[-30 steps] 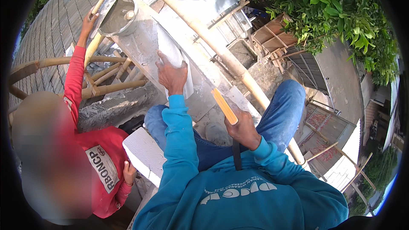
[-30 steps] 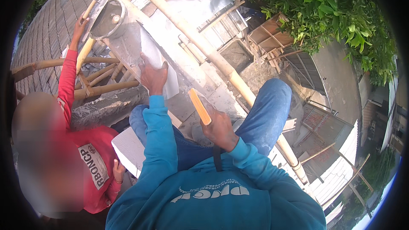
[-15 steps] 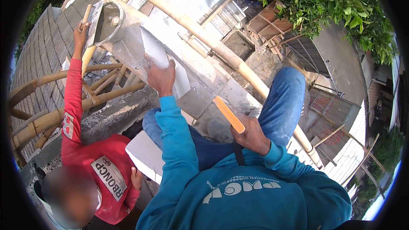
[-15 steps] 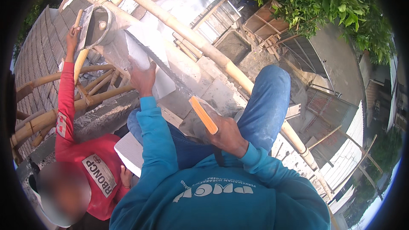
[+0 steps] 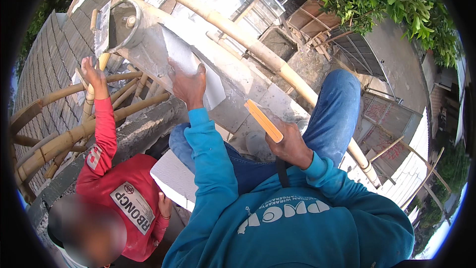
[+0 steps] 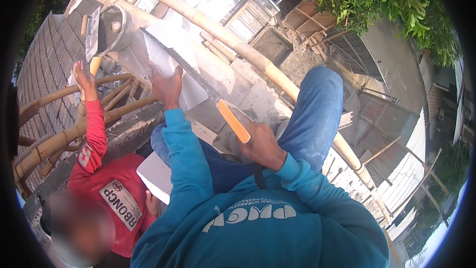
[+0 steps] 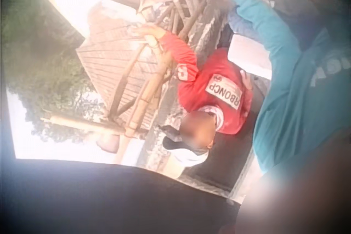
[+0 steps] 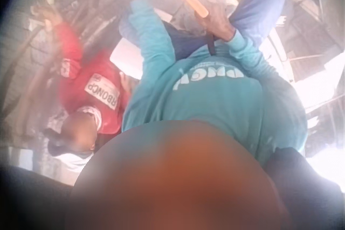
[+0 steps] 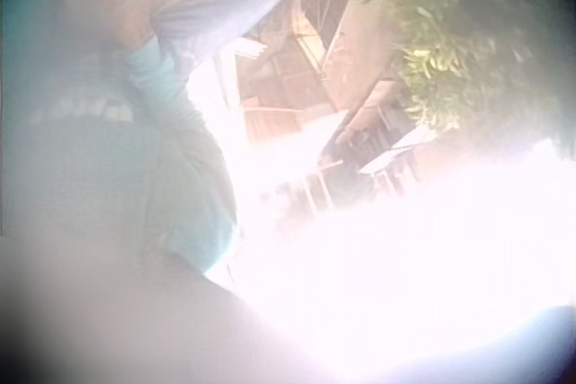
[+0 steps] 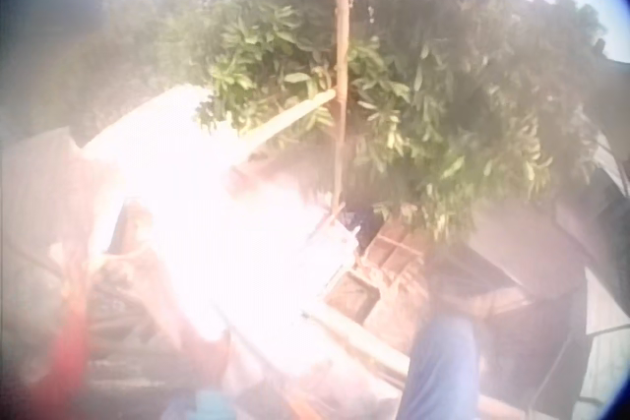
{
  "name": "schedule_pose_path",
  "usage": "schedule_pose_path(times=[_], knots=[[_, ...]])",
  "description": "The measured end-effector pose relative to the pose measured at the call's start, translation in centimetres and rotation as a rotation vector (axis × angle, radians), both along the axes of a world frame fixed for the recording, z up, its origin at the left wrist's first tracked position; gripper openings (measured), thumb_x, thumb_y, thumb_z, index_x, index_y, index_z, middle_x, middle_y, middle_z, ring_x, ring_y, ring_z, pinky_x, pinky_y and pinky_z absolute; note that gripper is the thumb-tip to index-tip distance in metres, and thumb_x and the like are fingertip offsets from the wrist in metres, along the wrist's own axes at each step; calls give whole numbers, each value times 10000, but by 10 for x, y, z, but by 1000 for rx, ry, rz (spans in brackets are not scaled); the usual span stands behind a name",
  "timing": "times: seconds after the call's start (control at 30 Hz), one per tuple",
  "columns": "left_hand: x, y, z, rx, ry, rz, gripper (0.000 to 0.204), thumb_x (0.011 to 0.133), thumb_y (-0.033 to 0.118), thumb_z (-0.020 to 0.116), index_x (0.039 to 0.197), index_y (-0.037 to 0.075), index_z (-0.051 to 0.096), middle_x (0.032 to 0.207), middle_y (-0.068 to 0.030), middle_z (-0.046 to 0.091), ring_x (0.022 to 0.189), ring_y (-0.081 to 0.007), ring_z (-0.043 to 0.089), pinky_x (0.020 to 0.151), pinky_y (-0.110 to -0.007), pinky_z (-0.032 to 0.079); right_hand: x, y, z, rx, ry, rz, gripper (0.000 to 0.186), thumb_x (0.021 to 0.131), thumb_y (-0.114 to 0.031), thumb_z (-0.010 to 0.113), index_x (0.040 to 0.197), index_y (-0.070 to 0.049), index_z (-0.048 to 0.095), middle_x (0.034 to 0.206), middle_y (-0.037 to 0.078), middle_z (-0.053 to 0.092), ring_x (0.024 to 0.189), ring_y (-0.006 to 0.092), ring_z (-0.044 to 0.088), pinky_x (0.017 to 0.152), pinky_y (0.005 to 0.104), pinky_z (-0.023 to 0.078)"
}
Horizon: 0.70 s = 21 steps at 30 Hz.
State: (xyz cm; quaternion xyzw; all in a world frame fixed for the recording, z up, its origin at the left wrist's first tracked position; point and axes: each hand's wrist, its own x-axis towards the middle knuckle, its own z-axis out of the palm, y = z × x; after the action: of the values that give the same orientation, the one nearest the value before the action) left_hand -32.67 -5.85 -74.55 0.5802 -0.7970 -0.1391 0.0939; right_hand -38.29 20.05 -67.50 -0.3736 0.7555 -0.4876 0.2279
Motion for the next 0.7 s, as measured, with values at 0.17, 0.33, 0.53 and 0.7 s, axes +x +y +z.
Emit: schedule_pose_path(times=[0.17, 0.33, 0.53, 0.7], knots=[[-3, -6, 0, 37, 43, 16, 1075, 702, 441, 804, 1549, 30, 286, 1361, -275, 548, 1229, -429, 559, 1018, -470, 464, -19, -107, -73, 36, -9, 36, 303, 808, -129, 661, 1071, 22, 664, 766, 255, 666, 787, 448, 653, 757, 520, 538], [-2, -8, 1, 77, -32, 52, 1069, 698, 443, 805, 1532, -4, 308, 1359, -263, 558, 1221, -424, 564, 1017, -468, 459, 7, -26, -17, 157, -99, 66, 550, 813, -94, 658, 1349, -31, 550, 878, 240, 686, 796, 435, 666, 739, 497, 543], [7, -8, -5, 67, 31, -36, 1078, 713, 432, 815, 1544, 0, 281, 1451, -333, 435, 1314, -451, 481, 1079, -478, 418, -2, -33, -28, 194, -108, 0, 481, 802, -92, 646, 1274, -27, 584, 787, 228, 677, 714, 431, 662, 694, 480, 553], [5, -11, -4, 47, 127, -16, 1076, 710, 427, 811, 1526, -41, 290, 1408, -318, 488, 1288, -428, 513, 1074, -461, 420, 4, -80, -82, 285, -39, 112, 596, 777, -105, 651, 1361, -53, 545, 779, 226, 681, 764, 416, 679, 718, 517, 547]])
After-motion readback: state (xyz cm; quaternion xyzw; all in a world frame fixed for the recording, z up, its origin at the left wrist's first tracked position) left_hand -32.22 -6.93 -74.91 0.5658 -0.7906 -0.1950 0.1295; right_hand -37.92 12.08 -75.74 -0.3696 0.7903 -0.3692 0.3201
